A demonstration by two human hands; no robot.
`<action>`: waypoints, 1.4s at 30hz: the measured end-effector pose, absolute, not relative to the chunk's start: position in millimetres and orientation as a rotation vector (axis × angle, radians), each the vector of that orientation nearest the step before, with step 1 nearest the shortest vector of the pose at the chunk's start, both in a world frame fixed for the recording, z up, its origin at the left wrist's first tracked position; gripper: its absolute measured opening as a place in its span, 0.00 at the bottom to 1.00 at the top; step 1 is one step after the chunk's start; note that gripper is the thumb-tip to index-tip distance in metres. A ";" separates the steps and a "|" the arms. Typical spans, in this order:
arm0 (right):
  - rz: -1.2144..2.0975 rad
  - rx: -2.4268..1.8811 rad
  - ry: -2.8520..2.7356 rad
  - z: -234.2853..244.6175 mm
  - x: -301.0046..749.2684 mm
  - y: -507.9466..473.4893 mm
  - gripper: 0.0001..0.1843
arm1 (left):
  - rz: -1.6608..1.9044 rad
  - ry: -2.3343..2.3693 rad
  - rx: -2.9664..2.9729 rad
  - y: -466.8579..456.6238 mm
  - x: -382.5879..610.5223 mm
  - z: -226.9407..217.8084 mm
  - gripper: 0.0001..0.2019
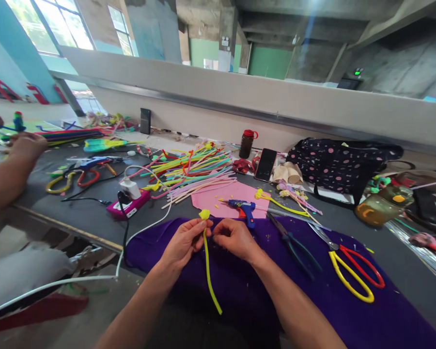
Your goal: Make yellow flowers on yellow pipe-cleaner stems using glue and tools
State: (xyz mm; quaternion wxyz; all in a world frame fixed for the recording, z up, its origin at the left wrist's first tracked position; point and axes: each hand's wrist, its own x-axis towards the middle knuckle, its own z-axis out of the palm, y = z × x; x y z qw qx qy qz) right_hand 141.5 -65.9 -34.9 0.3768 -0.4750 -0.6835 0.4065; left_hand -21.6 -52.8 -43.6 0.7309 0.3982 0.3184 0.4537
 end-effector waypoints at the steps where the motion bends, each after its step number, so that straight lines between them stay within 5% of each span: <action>1: 1.053 -1.219 -1.751 -36.2 139.5 -66.8 0.03 | 1.003 0.708 0.879 -52.7 -21.6 -43.7 0.11; 21: 0.506 -1.497 -1.561 35.6 247.7 -18.2 0.12 | 0.975 0.731 0.921 -52.6 -21.0 -40.7 0.11; 33: 0.295 -2.123 -1.627 4.2 289.8 46.2 0.15 | 0.945 0.714 0.970 -52.1 -20.6 -42.5 0.12; 42: 0.015 -2.099 -1.713 -2.4 273.4 70.6 0.10 | 0.925 0.764 0.929 -52.8 -19.1 -40.0 0.12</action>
